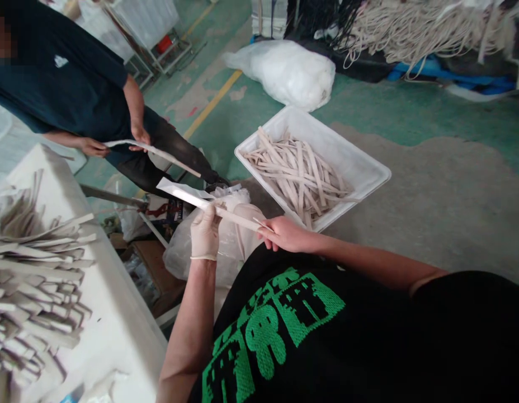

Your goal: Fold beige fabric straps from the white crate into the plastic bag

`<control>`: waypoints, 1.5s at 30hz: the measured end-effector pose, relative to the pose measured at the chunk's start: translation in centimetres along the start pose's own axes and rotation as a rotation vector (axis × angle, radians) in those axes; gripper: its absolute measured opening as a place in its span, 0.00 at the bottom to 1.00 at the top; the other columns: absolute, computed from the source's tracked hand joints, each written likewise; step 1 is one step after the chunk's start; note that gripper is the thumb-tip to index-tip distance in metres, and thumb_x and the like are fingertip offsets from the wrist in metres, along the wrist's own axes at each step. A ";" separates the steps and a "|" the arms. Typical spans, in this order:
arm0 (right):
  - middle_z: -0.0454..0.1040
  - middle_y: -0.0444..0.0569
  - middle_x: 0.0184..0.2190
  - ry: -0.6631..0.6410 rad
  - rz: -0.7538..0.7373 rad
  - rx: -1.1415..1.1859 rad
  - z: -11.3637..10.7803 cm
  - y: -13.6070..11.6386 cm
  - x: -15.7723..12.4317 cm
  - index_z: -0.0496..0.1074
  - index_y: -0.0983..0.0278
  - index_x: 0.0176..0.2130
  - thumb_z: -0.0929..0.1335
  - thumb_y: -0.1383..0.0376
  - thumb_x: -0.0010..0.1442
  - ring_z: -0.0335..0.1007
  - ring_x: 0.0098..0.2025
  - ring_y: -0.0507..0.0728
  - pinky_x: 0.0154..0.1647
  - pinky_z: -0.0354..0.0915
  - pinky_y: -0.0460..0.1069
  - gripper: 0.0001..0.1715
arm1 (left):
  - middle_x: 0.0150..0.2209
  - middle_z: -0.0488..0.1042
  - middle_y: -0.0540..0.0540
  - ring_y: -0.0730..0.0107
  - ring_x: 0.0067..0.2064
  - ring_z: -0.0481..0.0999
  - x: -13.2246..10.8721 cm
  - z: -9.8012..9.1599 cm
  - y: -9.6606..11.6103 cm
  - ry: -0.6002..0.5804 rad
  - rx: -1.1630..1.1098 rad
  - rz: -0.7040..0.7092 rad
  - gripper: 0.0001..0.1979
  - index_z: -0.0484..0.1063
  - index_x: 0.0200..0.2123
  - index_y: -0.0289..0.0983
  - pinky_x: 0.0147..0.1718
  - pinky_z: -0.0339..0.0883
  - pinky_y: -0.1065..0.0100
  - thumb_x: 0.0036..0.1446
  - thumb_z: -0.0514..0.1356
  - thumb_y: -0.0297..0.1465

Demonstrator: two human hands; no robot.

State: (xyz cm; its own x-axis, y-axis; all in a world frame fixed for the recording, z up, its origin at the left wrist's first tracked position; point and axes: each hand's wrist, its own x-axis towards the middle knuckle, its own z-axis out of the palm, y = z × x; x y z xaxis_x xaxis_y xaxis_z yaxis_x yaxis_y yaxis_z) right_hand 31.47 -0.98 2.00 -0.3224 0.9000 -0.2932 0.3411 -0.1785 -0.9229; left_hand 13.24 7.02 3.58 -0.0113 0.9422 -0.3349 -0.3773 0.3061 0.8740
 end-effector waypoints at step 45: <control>0.78 0.43 0.25 -0.232 0.103 -0.054 1.6 0.6 -0.6 0.77 0.67 0.39 0.61 0.63 0.74 0.75 0.27 0.50 0.33 0.62 0.44 0.19 | 0.37 0.83 0.42 0.65 0.41 0.83 -1.9 -4.2 -4.6 0.034 0.056 -0.161 0.17 0.82 0.34 0.34 0.47 0.76 0.66 0.43 0.78 0.37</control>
State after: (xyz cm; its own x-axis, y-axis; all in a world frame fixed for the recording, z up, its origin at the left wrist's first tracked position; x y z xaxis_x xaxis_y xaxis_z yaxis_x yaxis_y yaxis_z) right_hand 30.40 -2.25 1.22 -0.4752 0.7620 -0.4399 0.4273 -0.2372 -0.8725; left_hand 11.07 3.26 -1.30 0.0137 0.8756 -0.4829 -0.3242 0.4607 0.8262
